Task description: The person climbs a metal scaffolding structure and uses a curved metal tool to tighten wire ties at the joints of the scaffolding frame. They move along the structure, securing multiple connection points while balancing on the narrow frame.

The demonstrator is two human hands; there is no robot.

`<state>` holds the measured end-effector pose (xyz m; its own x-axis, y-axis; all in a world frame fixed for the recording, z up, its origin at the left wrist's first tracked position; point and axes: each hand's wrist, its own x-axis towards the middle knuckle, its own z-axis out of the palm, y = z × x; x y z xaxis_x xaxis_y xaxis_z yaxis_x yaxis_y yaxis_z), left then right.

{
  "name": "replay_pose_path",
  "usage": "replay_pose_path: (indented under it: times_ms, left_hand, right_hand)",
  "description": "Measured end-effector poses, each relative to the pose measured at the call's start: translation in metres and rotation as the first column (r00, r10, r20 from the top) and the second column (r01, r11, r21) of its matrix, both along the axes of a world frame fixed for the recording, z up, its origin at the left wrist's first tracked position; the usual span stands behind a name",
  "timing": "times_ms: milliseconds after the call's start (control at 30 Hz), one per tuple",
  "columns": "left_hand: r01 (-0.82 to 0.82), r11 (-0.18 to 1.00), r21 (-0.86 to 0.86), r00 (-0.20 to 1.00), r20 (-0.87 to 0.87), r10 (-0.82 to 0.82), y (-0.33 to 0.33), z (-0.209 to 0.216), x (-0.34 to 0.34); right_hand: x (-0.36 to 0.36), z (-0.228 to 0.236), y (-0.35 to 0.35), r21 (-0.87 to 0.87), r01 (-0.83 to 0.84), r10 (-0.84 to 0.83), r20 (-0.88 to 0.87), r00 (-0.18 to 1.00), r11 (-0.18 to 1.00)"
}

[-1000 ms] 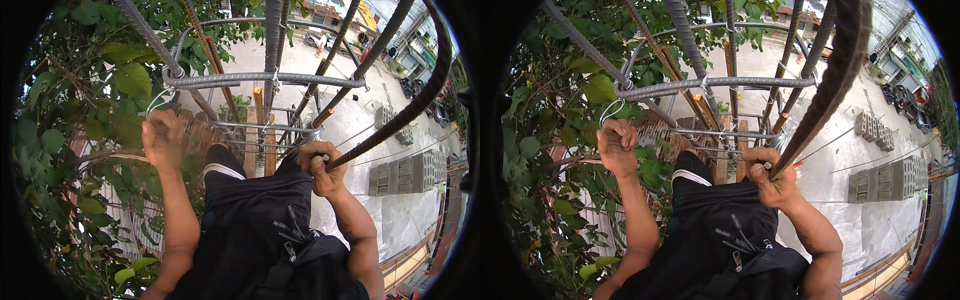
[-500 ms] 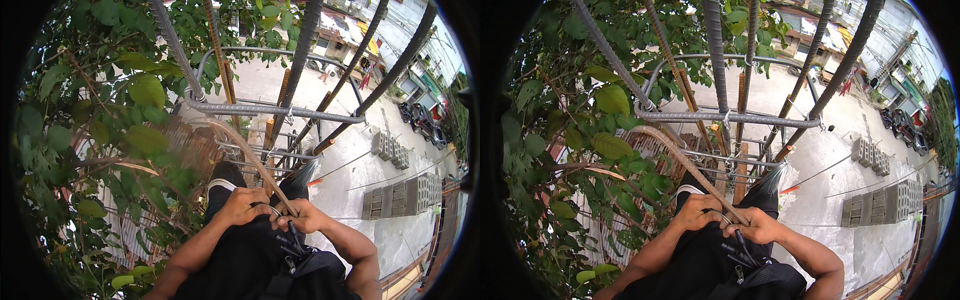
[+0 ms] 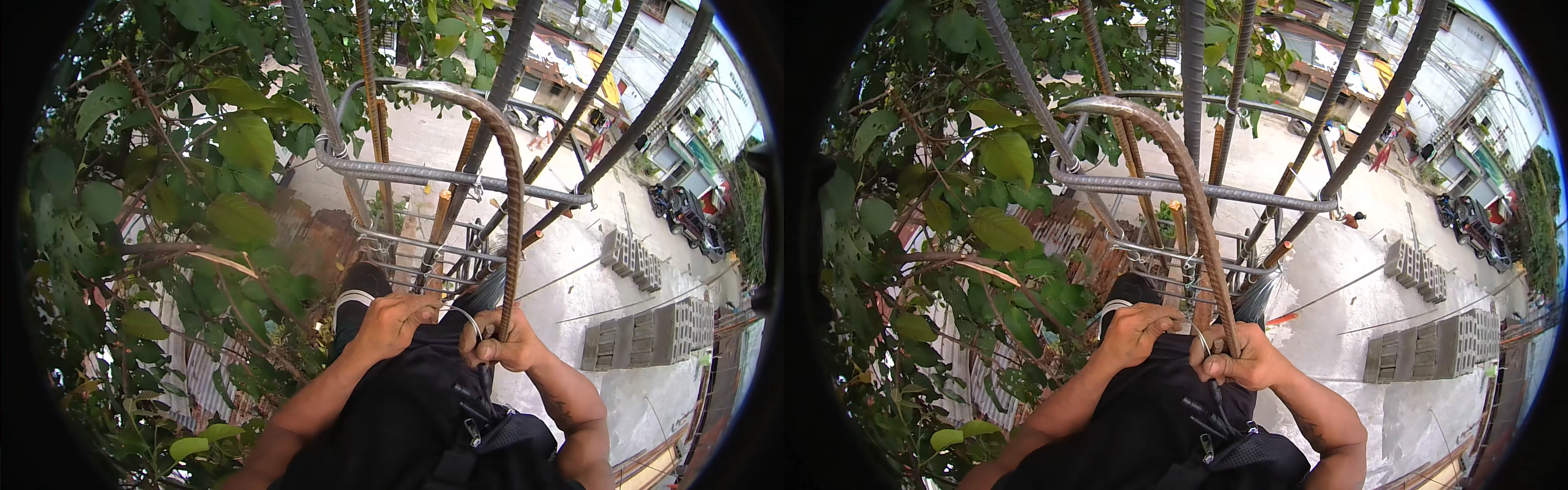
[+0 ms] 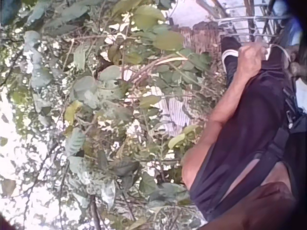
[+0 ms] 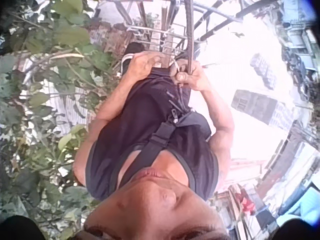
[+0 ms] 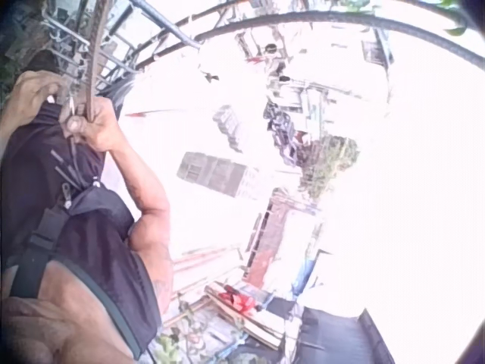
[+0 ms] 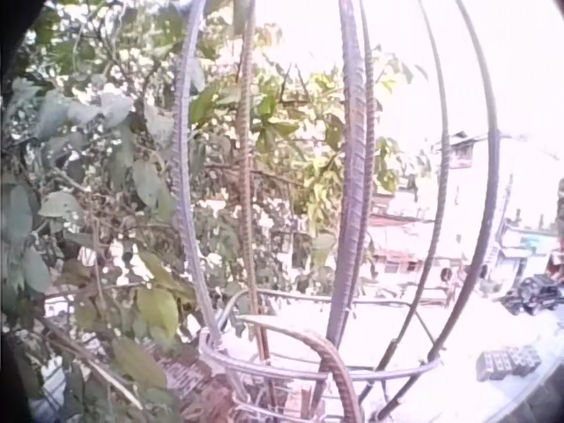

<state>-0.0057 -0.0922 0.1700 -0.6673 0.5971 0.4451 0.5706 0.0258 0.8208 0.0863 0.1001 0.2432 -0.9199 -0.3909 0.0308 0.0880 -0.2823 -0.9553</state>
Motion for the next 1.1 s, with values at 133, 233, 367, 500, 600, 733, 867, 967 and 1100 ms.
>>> replay_pose_path:
  times_ms: [133,233,367,500,600,733,867,967,1100]
  left_hand:
    - [0.189,0.98,-0.054,0.963,0.207,-0.174,0.002,-0.003,0.01]
    - [0.24,0.97,0.042,0.968,0.059,-0.243,0.0,-0.002,0.013]
    - [0.358,0.925,0.123,0.865,0.329,-0.379,-0.003,0.001,0.017]
    - [0.25,0.958,0.141,0.889,0.36,-0.285,-0.001,-0.002,0.02]
    - [0.005,0.948,0.317,0.826,0.534,-0.183,0.006,-0.004,0.017]
    - [-0.224,0.892,0.392,0.788,0.612,-0.071,0.02,0.005,-0.008]
    - [-0.397,0.821,0.41,0.744,0.668,0.027,0.037,0.026,-0.046]
    - [-0.446,0.783,0.434,0.739,0.673,0.047,0.052,0.04,-0.069]
    - [-0.59,0.637,0.495,0.654,0.756,0.019,0.076,0.054,-0.099]
  right_hand:
    - [-0.017,0.006,-0.007,0.072,0.003,-0.009,0.086,0.996,0.997]
    - [-0.02,0.011,-0.015,0.151,-0.009,0.003,0.036,0.999,0.989]
    - [-0.026,0.022,-0.016,0.296,-0.049,0.073,-0.068,0.995,0.954]
    - [-0.034,0.039,-0.002,0.653,0.347,-0.006,-0.465,0.885,0.673]
    - [-0.02,0.059,0.018,0.719,0.465,0.012,-0.549,0.835,0.516]
    - [0.023,0.09,0.041,0.787,0.396,-0.09,-0.404,0.911,0.473]
    - [0.061,0.115,0.044,0.653,0.364,-0.289,-0.225,0.931,0.665]
    - [0.069,0.127,0.039,0.591,0.327,-0.269,-0.186,0.945,0.738]
    - [0.063,0.138,0.027,0.744,0.331,-0.193,-0.268,0.944,0.581]
